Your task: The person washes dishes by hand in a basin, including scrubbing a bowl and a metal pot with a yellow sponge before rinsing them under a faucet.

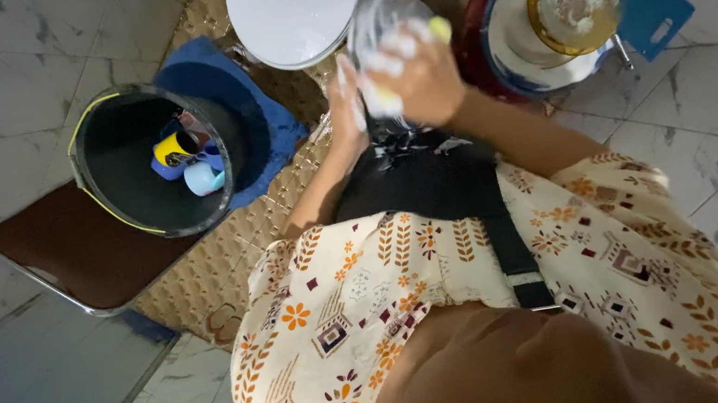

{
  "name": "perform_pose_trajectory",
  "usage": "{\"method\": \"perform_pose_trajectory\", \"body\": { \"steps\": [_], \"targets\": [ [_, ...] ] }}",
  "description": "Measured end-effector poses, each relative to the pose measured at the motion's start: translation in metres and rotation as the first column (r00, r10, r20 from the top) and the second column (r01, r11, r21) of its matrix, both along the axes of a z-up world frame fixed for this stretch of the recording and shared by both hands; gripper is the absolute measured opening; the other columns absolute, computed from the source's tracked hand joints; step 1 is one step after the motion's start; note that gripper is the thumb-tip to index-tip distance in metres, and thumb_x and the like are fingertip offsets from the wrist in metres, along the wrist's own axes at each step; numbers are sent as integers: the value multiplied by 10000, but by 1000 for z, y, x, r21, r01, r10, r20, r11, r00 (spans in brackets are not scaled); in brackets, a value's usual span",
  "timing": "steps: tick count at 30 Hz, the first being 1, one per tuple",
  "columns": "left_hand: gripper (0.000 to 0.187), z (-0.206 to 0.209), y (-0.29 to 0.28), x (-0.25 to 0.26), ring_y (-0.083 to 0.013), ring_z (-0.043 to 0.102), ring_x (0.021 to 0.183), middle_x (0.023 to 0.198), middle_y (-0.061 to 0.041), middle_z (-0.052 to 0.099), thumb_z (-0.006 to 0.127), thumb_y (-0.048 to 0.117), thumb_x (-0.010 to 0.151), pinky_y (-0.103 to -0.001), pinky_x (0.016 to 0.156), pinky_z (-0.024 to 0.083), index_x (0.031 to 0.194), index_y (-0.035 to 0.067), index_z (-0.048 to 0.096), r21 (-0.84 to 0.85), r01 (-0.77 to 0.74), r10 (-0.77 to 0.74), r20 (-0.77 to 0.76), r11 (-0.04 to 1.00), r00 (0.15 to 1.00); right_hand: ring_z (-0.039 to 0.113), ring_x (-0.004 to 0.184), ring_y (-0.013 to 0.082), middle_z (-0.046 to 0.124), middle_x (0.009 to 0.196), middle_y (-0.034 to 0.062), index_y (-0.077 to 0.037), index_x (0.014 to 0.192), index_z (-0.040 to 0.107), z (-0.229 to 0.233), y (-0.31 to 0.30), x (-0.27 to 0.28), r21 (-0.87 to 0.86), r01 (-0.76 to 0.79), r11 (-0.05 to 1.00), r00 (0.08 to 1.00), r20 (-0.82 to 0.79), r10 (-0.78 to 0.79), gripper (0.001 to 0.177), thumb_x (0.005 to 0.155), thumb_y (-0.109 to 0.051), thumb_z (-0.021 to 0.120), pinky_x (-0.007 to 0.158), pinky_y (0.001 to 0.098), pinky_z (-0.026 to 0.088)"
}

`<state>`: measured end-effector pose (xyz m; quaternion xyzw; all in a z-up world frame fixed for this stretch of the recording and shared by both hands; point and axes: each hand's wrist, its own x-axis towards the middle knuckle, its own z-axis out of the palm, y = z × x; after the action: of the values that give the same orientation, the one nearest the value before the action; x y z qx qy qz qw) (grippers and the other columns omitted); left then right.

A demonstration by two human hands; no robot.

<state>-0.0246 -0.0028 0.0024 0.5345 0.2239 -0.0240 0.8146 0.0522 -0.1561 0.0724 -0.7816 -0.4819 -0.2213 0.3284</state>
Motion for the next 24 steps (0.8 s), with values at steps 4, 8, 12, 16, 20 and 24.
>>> {"method": "perform_pose_trajectory", "body": {
  "steps": [4, 8, 12, 16, 20, 24],
  "targets": [
    [513, 13, 11, 14, -115, 643, 844, 973, -15, 698, 513, 452, 1066, -303, 769, 527, 1221, -19, 643, 130, 65, -71, 45, 989, 996, 615, 991, 253, 669, 965, 29, -247, 980, 736, -24, 6, -17, 7, -47, 999, 996, 81, 46, 219, 773, -310, 768, 905, 466, 503],
    [529, 6, 21, 9, -116, 525, 680, 803, -7, 621, 511, 453, 1097, -304, 605, 421, 1212, -29, 698, 275, 176, -187, 14, 945, 982, 624, 986, 259, 681, 1003, 87, -111, 1064, 732, -61, 2, 29, -146, 131, 981, 943, -288, -168, 265, 899, -318, 746, 883, 491, 493],
    [516, -13, 24, 8, -116, 546, 776, 858, 2, 614, 508, 445, 1136, -304, 699, 448, 1245, -20, 702, 223, 168, -195, 106, 960, 975, 628, 1089, 266, 685, 1116, 105, -77, 1225, 714, -64, -2, 59, -147, 226, 963, 911, -319, -262, 234, 1054, -217, 636, 956, 453, 510],
    [514, -39, 30, 31, -196, 652, 853, 982, -65, 689, 523, 431, 1046, -363, 765, 544, 1324, 7, 611, -91, -178, 168, -110, 980, 980, 630, 1024, 272, 673, 1117, 92, -141, 1154, 688, -49, 27, -1, -308, 93, 947, 992, -54, -115, 233, 996, -310, 665, 900, 479, 520],
    [571, -16, 72, 63, -307, 664, 1088, 1251, -158, 647, 545, 430, 1016, -459, 953, 563, 1384, -7, 522, -572, -368, 274, -246, 733, 930, 621, 1035, 271, 661, 1125, 96, -136, 1166, 670, -72, 32, -17, 64, 35, 997, 999, -17, -34, 253, 1001, -325, 644, 909, 470, 513],
    [601, 15, 81, 65, -311, 588, 1289, 1475, -171, 524, 563, 416, 1044, -462, 1086, 530, 1499, 45, 438, -619, -283, 287, -96, 733, 953, 612, 1046, 270, 649, 1132, 101, -130, 1177, 651, -115, 9, 5, 387, 444, 808, 840, -494, -225, 272, 1005, -340, 622, 917, 462, 507]
  ]
}}
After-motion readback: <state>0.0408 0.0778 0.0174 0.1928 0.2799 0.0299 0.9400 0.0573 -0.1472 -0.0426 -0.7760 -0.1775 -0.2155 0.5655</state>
